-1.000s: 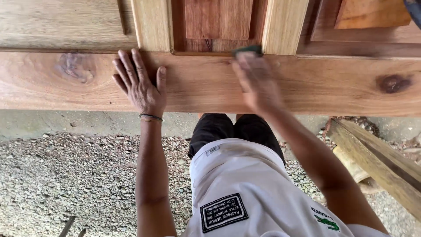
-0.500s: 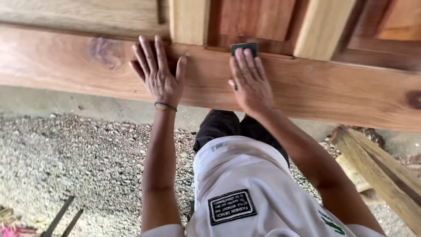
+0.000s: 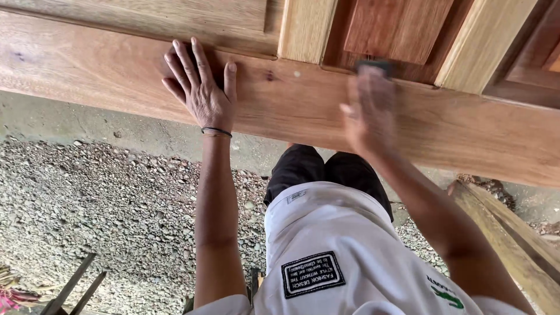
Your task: Sanding a wooden door and applying wood filler to the joints
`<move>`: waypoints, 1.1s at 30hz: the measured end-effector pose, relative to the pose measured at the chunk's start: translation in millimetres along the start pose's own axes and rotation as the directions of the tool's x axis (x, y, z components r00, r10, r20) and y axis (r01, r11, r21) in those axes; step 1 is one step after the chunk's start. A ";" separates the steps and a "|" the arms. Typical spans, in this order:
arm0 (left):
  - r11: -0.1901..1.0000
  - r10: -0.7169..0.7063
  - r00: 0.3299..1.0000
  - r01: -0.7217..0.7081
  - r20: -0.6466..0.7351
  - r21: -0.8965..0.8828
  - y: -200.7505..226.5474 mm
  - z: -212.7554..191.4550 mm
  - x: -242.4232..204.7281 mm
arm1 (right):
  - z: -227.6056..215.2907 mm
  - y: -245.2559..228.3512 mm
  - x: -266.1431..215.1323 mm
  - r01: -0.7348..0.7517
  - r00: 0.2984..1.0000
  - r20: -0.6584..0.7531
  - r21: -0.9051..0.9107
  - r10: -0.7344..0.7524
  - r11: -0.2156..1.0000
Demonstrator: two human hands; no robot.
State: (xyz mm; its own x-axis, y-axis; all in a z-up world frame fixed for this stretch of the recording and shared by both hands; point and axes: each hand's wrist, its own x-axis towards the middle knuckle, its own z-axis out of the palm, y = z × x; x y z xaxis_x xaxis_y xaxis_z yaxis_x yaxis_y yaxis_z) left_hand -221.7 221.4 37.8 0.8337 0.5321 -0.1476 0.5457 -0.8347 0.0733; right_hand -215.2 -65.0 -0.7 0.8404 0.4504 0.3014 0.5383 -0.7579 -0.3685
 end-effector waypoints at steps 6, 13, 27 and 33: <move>1.000 -0.009 1.000 0.009 0.011 -0.019 1.2 -0.2 2.0 | -20.3 -8.3 26.8 0.068 0.944 0.317 0.075 -0.088 0.995; 0.999 -0.003 1.000 0.003 0.000 0.035 1.7 -5.3 3.1 | -30.0 -2.8 18.1 -0.091 0.988 0.134 0.114 0.075 0.989; 0.996 0.025 1.000 -0.025 0.008 0.091 0.8 -1.1 7.5 | -38.2 16.7 18.4 -0.058 0.984 0.171 0.102 0.040 0.993; 1.000 0.004 0.994 -0.003 -0.110 0.013 20.4 6.9 65.4 | -24.8 -30.8 72.8 0.086 0.946 0.289 0.211 -0.146 0.974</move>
State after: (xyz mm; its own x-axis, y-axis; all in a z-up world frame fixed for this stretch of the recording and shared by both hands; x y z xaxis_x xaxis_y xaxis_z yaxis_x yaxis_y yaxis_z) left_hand -156.7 238.2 22.8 0.8401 0.5412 -0.0380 0.5425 -0.8378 0.0611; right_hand -172.1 -20.5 54.4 0.7348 0.6729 0.0852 0.6093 -0.5996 -0.5190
